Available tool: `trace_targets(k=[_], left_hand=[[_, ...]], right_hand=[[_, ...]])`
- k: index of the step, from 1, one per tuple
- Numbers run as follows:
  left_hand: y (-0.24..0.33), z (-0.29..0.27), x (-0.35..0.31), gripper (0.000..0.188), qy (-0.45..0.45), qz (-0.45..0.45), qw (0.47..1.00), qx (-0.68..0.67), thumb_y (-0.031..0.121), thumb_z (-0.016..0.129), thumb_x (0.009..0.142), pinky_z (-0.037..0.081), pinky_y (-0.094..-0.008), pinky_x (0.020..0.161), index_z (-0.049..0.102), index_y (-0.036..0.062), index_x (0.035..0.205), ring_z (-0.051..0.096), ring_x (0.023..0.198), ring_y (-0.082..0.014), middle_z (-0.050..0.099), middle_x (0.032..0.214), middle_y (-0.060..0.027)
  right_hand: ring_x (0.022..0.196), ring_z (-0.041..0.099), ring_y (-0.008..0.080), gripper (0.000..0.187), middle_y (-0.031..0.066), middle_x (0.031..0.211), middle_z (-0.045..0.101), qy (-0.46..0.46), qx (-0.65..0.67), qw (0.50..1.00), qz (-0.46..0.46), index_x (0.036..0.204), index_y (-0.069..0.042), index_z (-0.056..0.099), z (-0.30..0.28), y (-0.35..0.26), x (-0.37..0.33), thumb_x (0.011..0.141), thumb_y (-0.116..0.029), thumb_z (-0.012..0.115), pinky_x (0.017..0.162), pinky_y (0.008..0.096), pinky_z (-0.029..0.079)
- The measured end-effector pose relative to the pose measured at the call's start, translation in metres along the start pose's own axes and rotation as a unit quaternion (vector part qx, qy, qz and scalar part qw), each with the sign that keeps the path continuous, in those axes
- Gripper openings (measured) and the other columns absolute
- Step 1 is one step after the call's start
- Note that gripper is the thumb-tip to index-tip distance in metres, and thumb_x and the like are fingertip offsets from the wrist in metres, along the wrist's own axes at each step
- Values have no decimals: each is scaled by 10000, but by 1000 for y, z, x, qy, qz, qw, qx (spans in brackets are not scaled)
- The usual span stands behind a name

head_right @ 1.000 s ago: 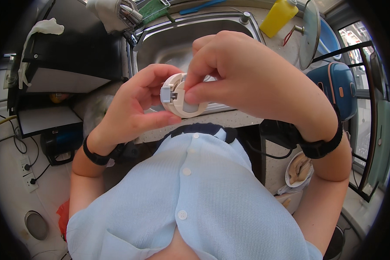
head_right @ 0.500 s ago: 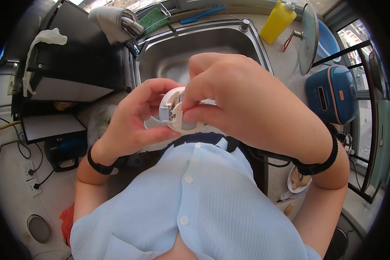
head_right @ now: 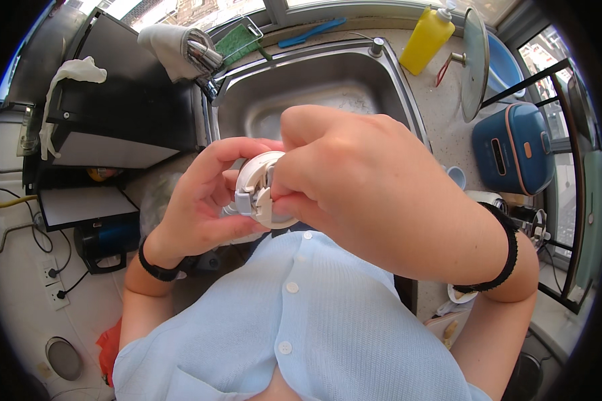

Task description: The person disassembles and reassembles a small white plastic faucet component by hand over a kitchen sink. They pull apart interlocking pieces and then snap the parts back together.

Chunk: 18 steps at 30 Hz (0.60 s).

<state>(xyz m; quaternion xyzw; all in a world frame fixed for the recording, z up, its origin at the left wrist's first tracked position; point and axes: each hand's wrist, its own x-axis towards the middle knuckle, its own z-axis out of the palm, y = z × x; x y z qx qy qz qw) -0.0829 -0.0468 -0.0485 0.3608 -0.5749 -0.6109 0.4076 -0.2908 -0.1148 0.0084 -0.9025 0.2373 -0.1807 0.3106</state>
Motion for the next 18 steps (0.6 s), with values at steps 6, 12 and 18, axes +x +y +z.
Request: trace_targets(k=[6,12,18], left_hand=[[4,1,1,738,-18,11,998,-54,47,774,722,475,-326,956,338,53,1317,504,1144,-171,417,1282,-87],[-1,5,0,696,-11,48,998,-39,80,753,757,461,-312,909,320,55,1301,492,1127,-176,404,1294,-101],[4,1,-1,680,1,93,995,45,85,751,761,455,-311,903,319,48,1284,506,1101,-184,416,1302,-138]], right_hand=[[614,541,207,155,61,745,492,21,24,999,-11,751,-41,650,4,0,3,627,-29,744,530,293,442],[606,544,204,168,65,770,499,47,-1,998,-37,720,-41,593,9,-8,6,632,-22,735,520,292,449],[618,545,189,204,62,791,500,83,3,994,-65,749,-56,584,13,-8,6,627,-16,743,522,288,446]])
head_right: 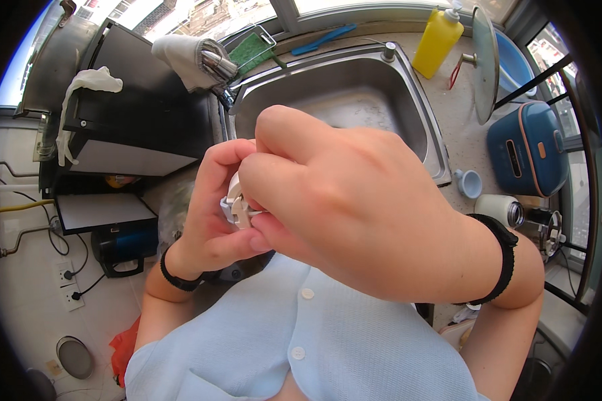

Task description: The person disassembles and reassembles a small white plastic faucet component by hand over a kitchen sink. They pull apart interlocking pieces and then snap the parts back together.

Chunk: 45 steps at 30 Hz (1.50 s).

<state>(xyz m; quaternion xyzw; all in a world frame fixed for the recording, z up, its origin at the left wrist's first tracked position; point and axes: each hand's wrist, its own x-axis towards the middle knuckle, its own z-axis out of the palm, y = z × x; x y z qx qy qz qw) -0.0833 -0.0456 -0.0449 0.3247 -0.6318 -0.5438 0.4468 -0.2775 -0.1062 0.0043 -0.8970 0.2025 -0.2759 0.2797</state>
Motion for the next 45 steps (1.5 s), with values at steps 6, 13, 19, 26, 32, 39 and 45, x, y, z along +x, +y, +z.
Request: trace_targets(k=[6,13,19,26,32,39,45], left_hand=[[8,-2,2,657,-4,10,1000,25,100,748,757,445,-325,914,333,50,1263,500,1112,-184,409,1312,-154],[11,-3,3,659,16,-19,994,-105,107,729,735,417,-319,940,336,42,1260,486,1121,-176,405,1316,-153],[15,1,1,657,49,-63,985,-153,126,722,742,426,-317,930,333,34,1264,499,1107,-170,417,1295,-143],[21,-2,5,639,82,-119,975,-171,179,712,746,456,-294,884,362,13,1255,540,1043,-150,537,1135,-107],[20,-2,8,688,114,-143,970,-159,293,753,706,509,-319,809,375,36,1220,597,947,-196,557,1094,-111],[22,0,10,695,129,-153,966,-165,281,774,694,532,-345,807,379,57,1220,622,948,-233,542,1136,-121],[12,-1,8,619,78,-58,993,-73,142,721,782,467,-287,891,347,50,1267,531,1081,-146,498,1209,-100]], right_hand=[[620,490,128,257,51,853,512,24,93,995,-3,844,-55,607,-4,1,-1,624,7,723,522,239,405],[732,466,115,279,69,927,509,63,148,987,0,916,-44,606,-12,13,-7,643,-29,661,636,233,400],[837,502,140,528,70,1064,487,34,191,980,48,1104,-61,537,2,14,-10,619,-141,731,703,255,408],[867,518,155,624,66,1101,483,44,173,983,33,1168,-78,506,15,17,-7,610,-149,776,718,268,408],[853,524,158,587,71,1093,496,56,162,985,27,1151,-69,518,17,20,-4,624,-118,772,707,268,408],[871,540,154,592,78,1136,494,42,165,985,34,1158,-67,518,16,21,-3,631,-138,779,721,268,426],[1003,563,161,673,89,1273,446,4,259,957,130,1247,-57,449,15,22,-9,698,-253,785,814,275,444]])
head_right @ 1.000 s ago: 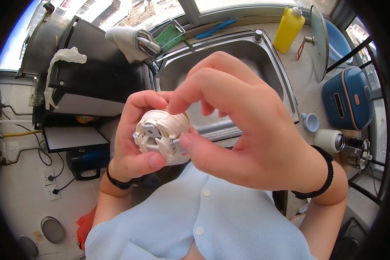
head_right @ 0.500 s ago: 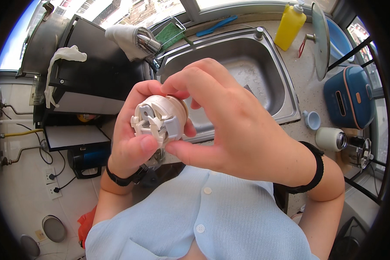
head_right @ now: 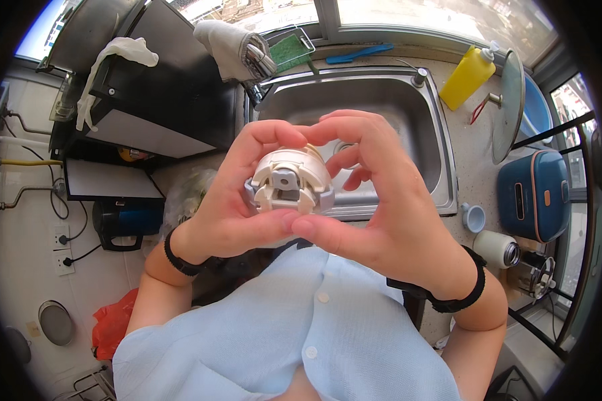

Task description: The person disassembles and reassembles a small white plastic faucet component by hand over a kitchen sink. They pull apart interlocking pieces and then snap the parts back together.

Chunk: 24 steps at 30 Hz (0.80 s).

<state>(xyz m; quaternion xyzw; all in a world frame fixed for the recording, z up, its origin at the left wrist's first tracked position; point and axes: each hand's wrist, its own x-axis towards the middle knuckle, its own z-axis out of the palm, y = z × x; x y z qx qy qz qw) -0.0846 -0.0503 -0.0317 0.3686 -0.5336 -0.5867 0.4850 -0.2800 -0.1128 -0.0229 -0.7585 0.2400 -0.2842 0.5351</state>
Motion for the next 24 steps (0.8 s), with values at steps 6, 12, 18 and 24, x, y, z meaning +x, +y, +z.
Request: trace_targets(k=[6,12,18,24], left_hand=[[4,-2,2,608,-40,-13,999,19,175,676,843,467,-265,834,307,33,1304,539,1021,-132,513,1150,-95],[9,0,1,606,-45,-20,999,-7,251,618,876,454,-276,852,288,18,1328,528,1032,-138,505,1159,-96],[7,-3,1,571,-49,-14,999,7,237,560,892,422,-298,911,284,21,1343,498,1084,-152,488,1183,-101],[8,-2,0,550,-54,-5,998,38,191,539,901,414,-302,927,275,18,1352,494,1094,-155,479,1197,-98]], right_hand=[[1036,559,142,613,62,1176,548,16,126,991,37,1281,-32,446,3,8,2,780,-218,747,840,278,441],[1041,569,153,550,81,1159,551,27,219,975,27,1256,-2,450,9,8,3,796,-142,718,922,293,432],[1051,562,158,527,78,1165,542,34,216,976,21,1252,-1,451,10,9,4,795,-97,695,932,298,428],[1086,540,159,506,86,1182,529,38,225,974,-11,1245,4,465,11,10,3,801,-92,688,956,298,409]])
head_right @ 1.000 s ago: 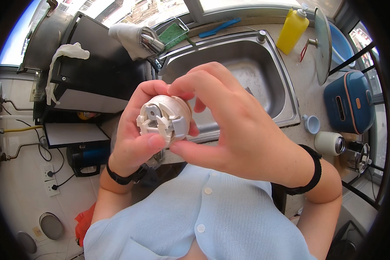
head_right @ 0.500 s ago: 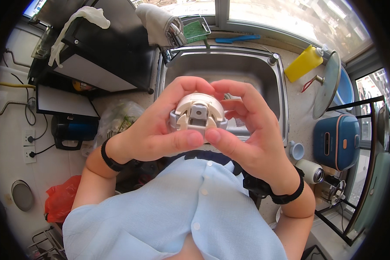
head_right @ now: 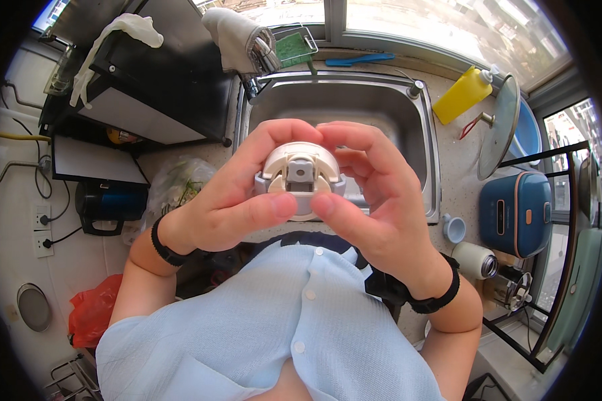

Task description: The person disassembles and reassembles a small white plastic faucet component by hand over a kitchen sink. They pull apart interlocking pieces and then snap the parts back together.

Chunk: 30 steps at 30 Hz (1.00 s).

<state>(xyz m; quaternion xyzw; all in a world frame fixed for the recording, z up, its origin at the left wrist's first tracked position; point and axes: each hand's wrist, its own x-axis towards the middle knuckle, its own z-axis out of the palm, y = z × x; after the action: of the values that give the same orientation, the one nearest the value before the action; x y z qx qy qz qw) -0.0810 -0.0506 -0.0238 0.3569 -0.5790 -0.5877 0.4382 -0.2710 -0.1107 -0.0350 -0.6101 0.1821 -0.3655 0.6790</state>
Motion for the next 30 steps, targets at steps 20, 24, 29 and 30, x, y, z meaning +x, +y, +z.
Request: trace_targets(k=[20,24,29,30], left_hand=[[-3,4,-1,600,3,1,997,-78,163,570,882,410,-310,955,252,23,1371,474,1143,-162,458,1234,-95],[-2,0,-2,661,42,-9,990,-135,209,612,846,461,-339,933,258,28,1375,508,1143,-195,455,1248,-122],[-2,-8,0,615,34,-35,996,-71,157,628,834,478,-326,922,354,-8,1359,549,1110,-190,522,1204,-133],[-3,-9,1,597,26,-31,997,-62,139,637,828,476,-318,925,390,-18,1349,560,1098,-186,549,1183,-132]], right_hand=[[1086,530,157,471,96,1194,516,31,12,999,-6,1242,31,475,0,3,-3,797,-9,624,956,288,405],[1088,538,164,461,109,1197,534,24,10,1000,-18,1237,35,483,-4,5,-3,803,-21,630,961,290,408],[1108,541,175,497,126,1206,550,25,10,999,22,1242,28,483,-6,4,-7,822,-159,672,969,295,413],[1093,542,171,444,112,1183,553,22,43,999,23,1220,30,495,-6,4,-7,816,-57,658,972,296,408]])
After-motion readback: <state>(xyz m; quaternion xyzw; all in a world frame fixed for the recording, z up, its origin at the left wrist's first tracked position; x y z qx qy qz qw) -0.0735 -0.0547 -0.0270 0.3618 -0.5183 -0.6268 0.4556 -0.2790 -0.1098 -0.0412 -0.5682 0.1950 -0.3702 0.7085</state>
